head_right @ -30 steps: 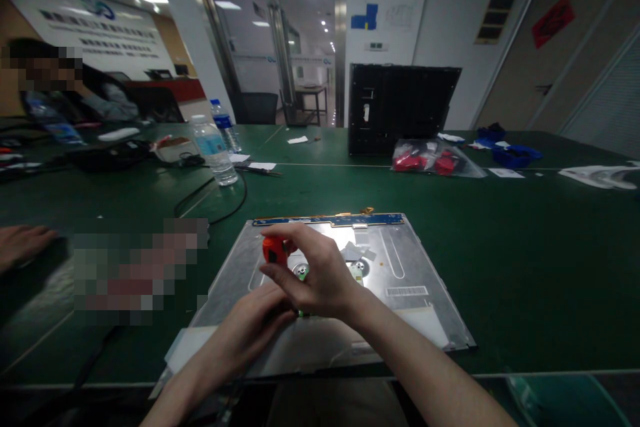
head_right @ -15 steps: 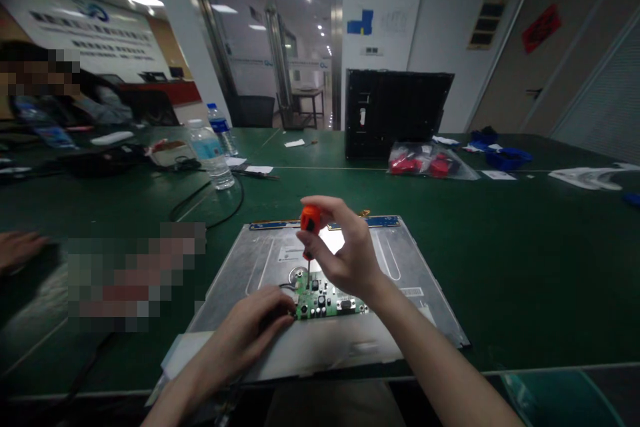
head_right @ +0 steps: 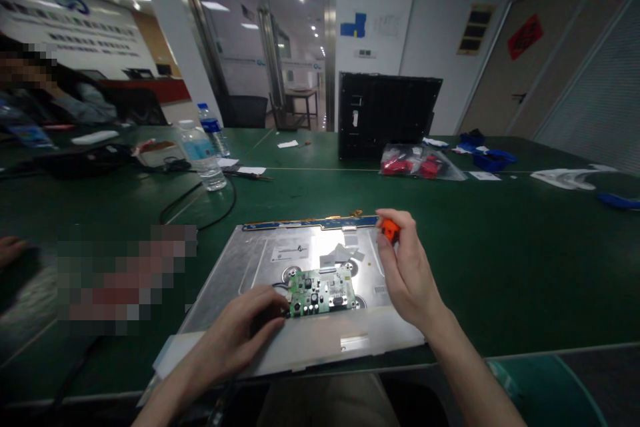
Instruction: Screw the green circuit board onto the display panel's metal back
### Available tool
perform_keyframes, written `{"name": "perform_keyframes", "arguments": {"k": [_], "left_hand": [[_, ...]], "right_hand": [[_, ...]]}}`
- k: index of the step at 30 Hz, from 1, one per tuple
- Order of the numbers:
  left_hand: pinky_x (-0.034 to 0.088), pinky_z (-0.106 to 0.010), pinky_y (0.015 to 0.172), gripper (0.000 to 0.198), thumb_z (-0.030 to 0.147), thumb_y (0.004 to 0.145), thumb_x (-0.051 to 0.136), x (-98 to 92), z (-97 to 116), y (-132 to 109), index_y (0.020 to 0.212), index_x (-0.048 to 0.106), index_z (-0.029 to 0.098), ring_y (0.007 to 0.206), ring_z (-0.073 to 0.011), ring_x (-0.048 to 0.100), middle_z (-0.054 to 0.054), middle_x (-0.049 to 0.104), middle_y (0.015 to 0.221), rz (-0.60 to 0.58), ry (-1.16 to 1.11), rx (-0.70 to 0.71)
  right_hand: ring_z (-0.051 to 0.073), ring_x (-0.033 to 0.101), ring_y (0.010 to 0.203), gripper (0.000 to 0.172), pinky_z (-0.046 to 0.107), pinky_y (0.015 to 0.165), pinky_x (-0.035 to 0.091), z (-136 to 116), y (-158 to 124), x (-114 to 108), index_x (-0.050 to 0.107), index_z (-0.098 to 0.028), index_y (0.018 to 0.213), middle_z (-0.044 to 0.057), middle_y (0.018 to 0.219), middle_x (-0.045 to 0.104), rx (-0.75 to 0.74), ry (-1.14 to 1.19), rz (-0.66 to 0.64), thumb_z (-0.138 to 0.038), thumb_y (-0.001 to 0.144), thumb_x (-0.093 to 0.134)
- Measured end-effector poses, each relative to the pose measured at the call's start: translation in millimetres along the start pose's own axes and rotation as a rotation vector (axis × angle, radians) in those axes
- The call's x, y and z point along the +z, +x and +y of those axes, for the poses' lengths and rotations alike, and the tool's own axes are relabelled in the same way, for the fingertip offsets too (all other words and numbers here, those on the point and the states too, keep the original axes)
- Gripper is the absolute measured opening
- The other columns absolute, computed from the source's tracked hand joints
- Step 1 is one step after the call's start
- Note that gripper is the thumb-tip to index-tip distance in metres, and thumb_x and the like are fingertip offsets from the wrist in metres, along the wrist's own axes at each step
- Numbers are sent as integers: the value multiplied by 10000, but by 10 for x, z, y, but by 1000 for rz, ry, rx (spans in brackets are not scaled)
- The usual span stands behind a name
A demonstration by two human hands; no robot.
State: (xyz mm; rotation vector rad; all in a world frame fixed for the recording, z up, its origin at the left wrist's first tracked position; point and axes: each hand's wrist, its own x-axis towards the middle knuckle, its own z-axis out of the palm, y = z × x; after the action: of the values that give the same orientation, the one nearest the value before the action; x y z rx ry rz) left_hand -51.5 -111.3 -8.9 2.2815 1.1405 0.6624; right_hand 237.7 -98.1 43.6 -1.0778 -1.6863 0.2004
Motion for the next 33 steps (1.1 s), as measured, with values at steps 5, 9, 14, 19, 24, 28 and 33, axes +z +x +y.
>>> {"name": "perform_keyframes", "arguments": {"k": [5, 9, 14, 19, 24, 28, 33], "left_hand": [[440, -294, 725, 163, 165, 907, 497, 22, -20, 6, 957, 647, 203, 848, -194, 589, -45, 643, 893, -2, 25, 24], [440, -275, 704, 195, 176, 921, 484, 62, -97, 17, 917, 676, 208, 854, -192, 592, -48, 639, 876, 2, 43, 71], [450, -273, 718, 167, 168, 906, 507, 71, -127, 15, 913, 669, 203, 853, -189, 593, -47, 637, 875, -1, 40, 49], [445, -275, 723, 183, 180, 926, 483, 53, -80, 11, 934, 665, 197, 859, -191, 593, -54, 643, 889, -7, 28, 26], [436, -274, 714, 147, 163, 904, 501, 60, -55, 19, 865, 641, 186, 860, -193, 586, -51, 643, 875, 11, 26, 17], [433, -278, 710, 111, 149, 892, 521, 83, -65, 20, 869, 622, 187, 855, -193, 583, -46, 647, 879, 27, 29, 12], [434, -282, 720, 100, 115, 878, 549, 86, -55, 6, 882, 615, 190, 872, -196, 586, -43, 650, 900, 26, 29, 4]], "right_hand": [[148, 573, 673, 239, 267, 599, 466, -72, -312, -62, 513, -226, 1164, 16, 882, 579, -27, -290, 74, -248, 928, 538], [132, 567, 610, 146, 245, 558, 454, -151, -452, 11, 562, -243, 1065, -14, 781, 575, -27, -270, -32, -235, 919, 563], [147, 598, 732, 383, 256, 620, 521, -330, -427, 123, 417, -256, 1299, 29, 949, 552, 119, 56, -40, -250, 932, 525], [149, 602, 911, 376, 338, 869, 538, -520, -114, 402, 342, -290, 1289, 26, 1005, 527, 55, 484, -227, -151, 955, 444], [143, 599, 832, 360, 320, 745, 559, -513, 257, 803, 369, -262, 1164, 16, 970, 557, -10, 633, -439, -158, 888, 576], [115, 563, 730, 361, 293, 664, 557, -429, 324, 987, 400, -245, 1122, -5, 908, 560, -36, 589, -507, -144, 847, 611], [123, 591, 748, 369, 271, 629, 560, -346, 183, 1037, 397, -255, 1149, 1, 919, 571, 19, 631, -415, -149, 856, 595]]}}
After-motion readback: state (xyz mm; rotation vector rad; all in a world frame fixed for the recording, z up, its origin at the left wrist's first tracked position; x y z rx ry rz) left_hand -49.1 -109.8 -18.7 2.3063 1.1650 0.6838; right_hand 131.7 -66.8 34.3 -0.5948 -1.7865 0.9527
